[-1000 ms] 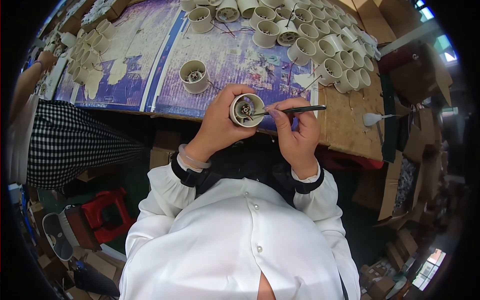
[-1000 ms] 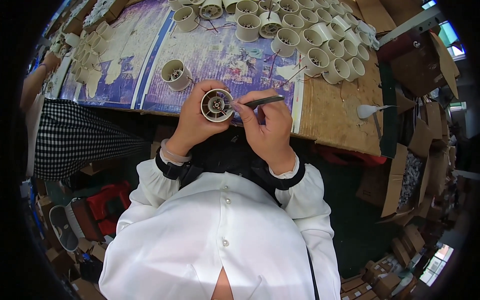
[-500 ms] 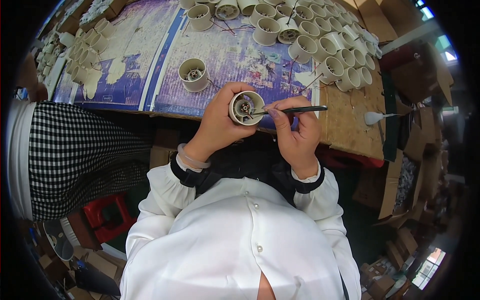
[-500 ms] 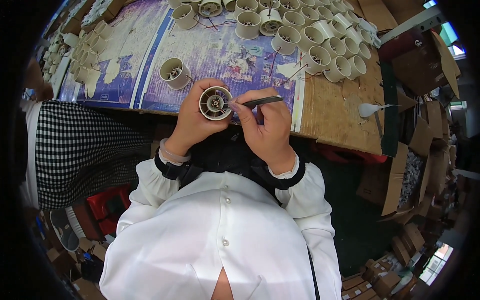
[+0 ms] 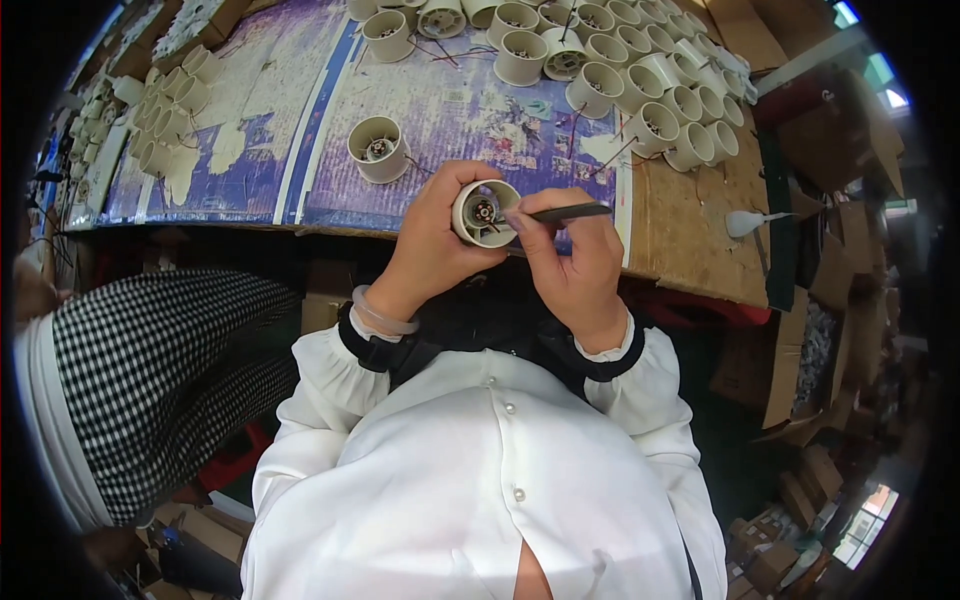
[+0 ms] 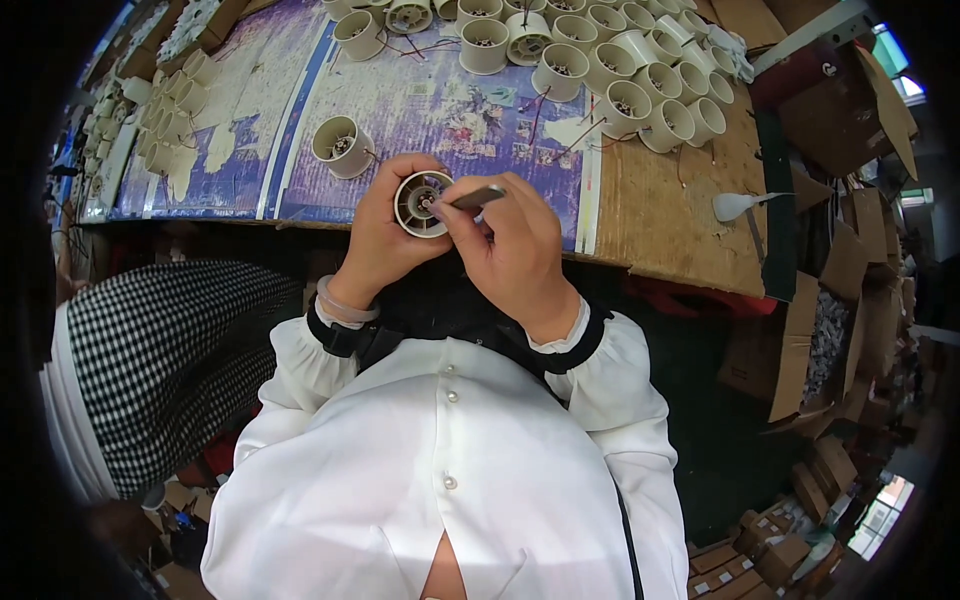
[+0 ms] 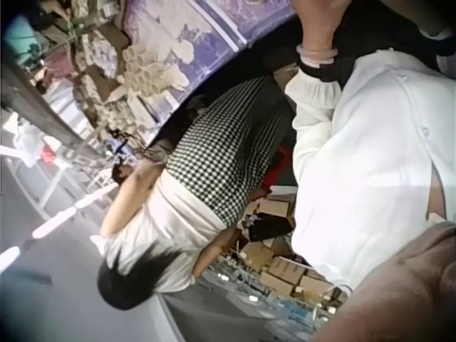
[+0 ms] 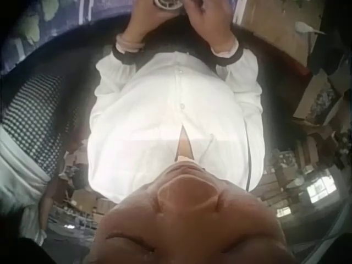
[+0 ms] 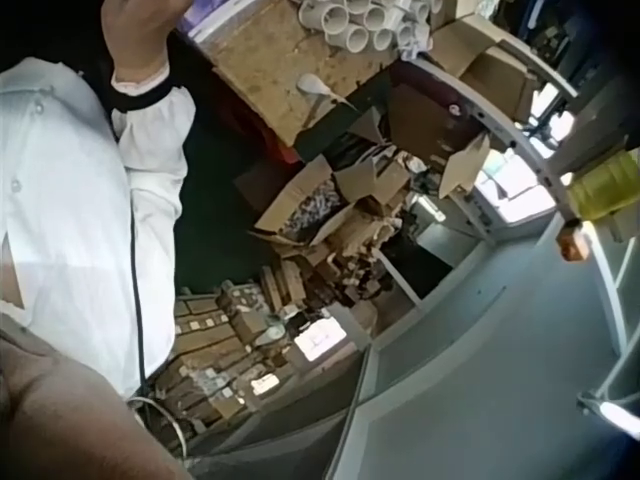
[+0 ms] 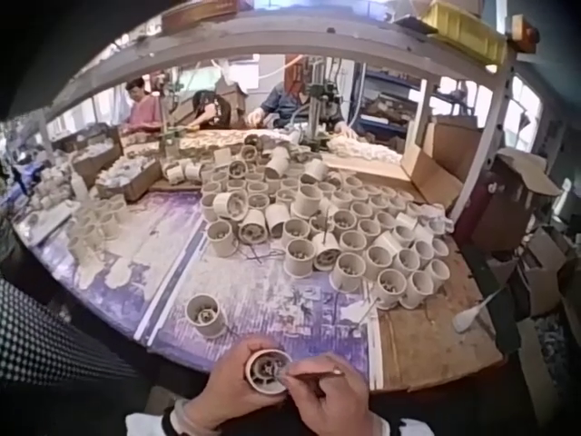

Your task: The person applies glue from a bottle to the interior of a plastic housing and inserts a motor. They then use tweezers to pull wires through a hole in the housing and press the motor into place.

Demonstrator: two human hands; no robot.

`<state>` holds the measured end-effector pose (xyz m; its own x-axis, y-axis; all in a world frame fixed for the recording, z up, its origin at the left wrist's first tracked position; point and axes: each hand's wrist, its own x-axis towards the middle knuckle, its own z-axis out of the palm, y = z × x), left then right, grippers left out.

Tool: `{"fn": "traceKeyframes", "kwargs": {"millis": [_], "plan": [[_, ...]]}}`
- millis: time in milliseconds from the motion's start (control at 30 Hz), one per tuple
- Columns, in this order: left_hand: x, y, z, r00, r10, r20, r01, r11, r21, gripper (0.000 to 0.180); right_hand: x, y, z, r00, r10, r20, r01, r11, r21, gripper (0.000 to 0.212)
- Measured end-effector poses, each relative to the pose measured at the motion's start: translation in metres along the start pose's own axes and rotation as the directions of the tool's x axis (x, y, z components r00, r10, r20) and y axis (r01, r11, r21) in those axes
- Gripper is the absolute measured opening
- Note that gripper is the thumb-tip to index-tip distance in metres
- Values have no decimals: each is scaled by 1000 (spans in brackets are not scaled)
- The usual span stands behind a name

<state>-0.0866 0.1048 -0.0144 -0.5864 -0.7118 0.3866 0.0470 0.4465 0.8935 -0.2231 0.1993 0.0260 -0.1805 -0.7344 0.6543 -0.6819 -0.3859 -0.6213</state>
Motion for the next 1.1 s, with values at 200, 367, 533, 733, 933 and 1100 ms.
{"fn": "traceKeyframes", "kwargs": {"millis": [200,367,533,733,933,1100], "plan": [[1,14,-6,999,44,17,-45,996,75,59,2,-1,-10,997,27,-71,-15,988,155,13],[1,24,-7,998,51,25,-52,996,74,59,2,-1,-11,999,32,7,-33,990,136,13],[-1,20,-7,998,57,20,-58,997,45,60,3,-8,-11,1000,10,-5,-9,995,103,11],[-6,17,-6,999,49,8,-49,998,40,59,2,-4,-3,971,-223,-85,228,972,49,11],[-10,15,-7,997,76,5,-76,989,124,59,-5,-5,4,989,-103,-107,114,988,103,14],[-11,14,-8,998,58,-38,-56,997,51,58,-3,-6,3,982,-45,-182,75,985,158,13]]}}
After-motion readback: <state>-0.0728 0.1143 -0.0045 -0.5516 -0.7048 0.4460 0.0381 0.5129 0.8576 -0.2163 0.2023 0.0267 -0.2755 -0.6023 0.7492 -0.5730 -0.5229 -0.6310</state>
